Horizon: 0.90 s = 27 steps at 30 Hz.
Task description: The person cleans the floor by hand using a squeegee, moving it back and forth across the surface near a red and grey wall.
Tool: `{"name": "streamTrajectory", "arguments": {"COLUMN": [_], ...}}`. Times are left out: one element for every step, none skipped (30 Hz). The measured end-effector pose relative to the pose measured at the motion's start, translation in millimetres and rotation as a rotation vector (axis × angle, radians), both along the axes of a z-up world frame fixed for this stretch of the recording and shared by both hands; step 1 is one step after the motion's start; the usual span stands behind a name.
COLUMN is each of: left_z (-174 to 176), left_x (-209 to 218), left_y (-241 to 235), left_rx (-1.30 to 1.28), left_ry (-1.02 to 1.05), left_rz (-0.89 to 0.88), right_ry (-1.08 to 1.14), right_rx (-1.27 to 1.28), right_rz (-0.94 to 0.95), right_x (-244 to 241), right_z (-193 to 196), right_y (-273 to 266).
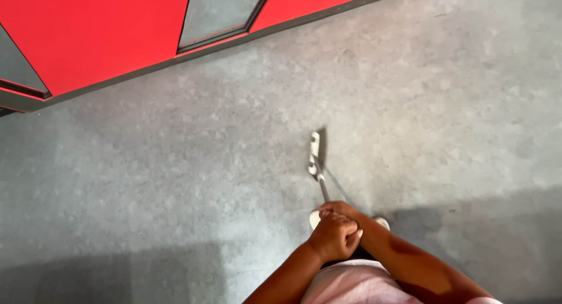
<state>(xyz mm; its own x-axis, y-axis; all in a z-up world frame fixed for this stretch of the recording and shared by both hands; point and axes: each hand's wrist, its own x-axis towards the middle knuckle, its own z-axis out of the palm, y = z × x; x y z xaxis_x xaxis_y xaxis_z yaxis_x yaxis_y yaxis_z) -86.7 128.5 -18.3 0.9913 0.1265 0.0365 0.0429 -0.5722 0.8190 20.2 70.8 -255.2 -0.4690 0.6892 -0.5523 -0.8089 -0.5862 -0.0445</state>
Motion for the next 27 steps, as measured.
{"name": "streamTrajectory", "arguments": {"left_z": [-2.9, -3.2, -1.6, 2.4, 8.6, 15.8, 21.8, 26.8, 31.1, 32.4, 31.3, 28.2, 22.2, 13.9, 4.3, -4.8, -12.8, -19.3, -23.2, -23.6, -21.5, -18.1, -14.2, -10.6, -8.6, -7.9, -7.4], "left_x": [5.5, 11.3, 19.5, 25.5, 29.0, 30.8, 31.8, 32.0, 30.3, 30.3, 32.0, 34.2, 37.1, 41.2, 45.5, 50.5, 54.0, 57.3, 59.2, 57.5, 53.5, 51.3, 51.1, 51.3, 52.8, 57.0, 66.7], "left_y": [5.5, 7.9, 9.8, 13.4, 15.7, 14.8, 14.9, 10.9, 1.3, -5.3, -8.6, -12.2, -15.8, -16.4, -11.8, -6.8, -0.1, 8.3, 13.5, 16.0, 21.6, 26.5, 30.9, 34.1, 34.2, 36.9, 42.4], "left_rx": [0.019, 0.028, 0.038, 0.048, 0.030, 0.013, -0.007, -0.043, -0.076, -0.109, -0.117, -0.124, -0.125, -0.128, -0.129, -0.131, -0.148, -0.164, -0.181, -0.146, -0.107, -0.069, -0.064, -0.059, -0.059, -0.043, -0.027], "left_ry": [-0.008, 0.032, 0.069, 0.106, 0.032, -0.042, -0.113, -0.166, -0.221, -0.275, -0.234, -0.193, -0.152, -0.182, -0.210, -0.237, -0.203, -0.169, -0.134, -0.102, -0.070, -0.038, -0.010, 0.018, 0.047, 0.047, 0.040], "left_rz": [-0.002, -0.057, -0.112, -0.167, -0.208, -0.249, -0.291, -0.299, -0.310, -0.321, -0.308, -0.294, -0.280, -0.267, -0.251, -0.236, -0.241, -0.245, -0.248, -0.229, -0.214, -0.199, -0.157, -0.115, -0.073, -0.043, -0.010], "right_ry": [0.085, -0.061, -0.209, -0.358, -0.228, -0.097, 0.037, -0.431, -0.900, -0.824, -0.744, -0.662, -0.580, -0.496, -0.408, -0.351, -0.287, -0.223, -0.353, -0.479, -0.604, -0.727, -0.845, -0.962, -0.611, -0.259, 0.086], "right_rx": [0.053, -0.036, -0.124, -0.213, -0.112, -0.009, 0.090, -0.014, -0.107, -0.147, -0.191, -0.232, -0.266, -0.298, -0.327, -0.234, -0.141, -0.048, 0.036, 0.121, 0.211, 0.302, 0.395, 0.489, 0.377, 0.263, 0.149], "right_rz": [-0.021, -0.072, -0.122, -0.173, -0.239, -0.303, -0.367, -0.278, -0.190, -0.220, -0.247, -0.275, -0.303, -0.331, -0.357, -0.393, -0.425, -0.457, -0.380, -0.303, -0.228, -0.152, -0.077, -0.001, -0.043, -0.082, -0.114], "right_x": [3.8, 3.9, 7.1, 10.7, 18.4, 28.4, 35.0, 37.5, 38.0, 41.0, 45.3, 51.3, 59.3, 67.3, 73.1, 77.5, 79.7, 83.5, 85.5, 82.7, 77.5, 71.8, 67.5, 67.8, 67.8, 66.7, 74.3], "right_z": [0.8, 4.9, 12.6, 23.6, 38.7, 57.6, 78.2, 100.6, 117.7, 123.3, 124.1, 119.5, 109.3, 97.1, 84.7, 71.4, 58.2, 49.4, 43.4, 37.7, 32.2, 27.9, 24.5, 22.2, 17.7, 11.2, 7.2], "right_y": [8.7, 10.8, 10.2, 9.0, 4.0, -8.4, -25.0, -50.9, -70.5, -73.4, -78.5, -84.4, -89.5, -94.7, -97.0, -92.7, -82.8, -77.8, -76.3, -70.9, -58.7, -45.8, -33.5, -25.0, -13.9, 7.0, 27.4]}}
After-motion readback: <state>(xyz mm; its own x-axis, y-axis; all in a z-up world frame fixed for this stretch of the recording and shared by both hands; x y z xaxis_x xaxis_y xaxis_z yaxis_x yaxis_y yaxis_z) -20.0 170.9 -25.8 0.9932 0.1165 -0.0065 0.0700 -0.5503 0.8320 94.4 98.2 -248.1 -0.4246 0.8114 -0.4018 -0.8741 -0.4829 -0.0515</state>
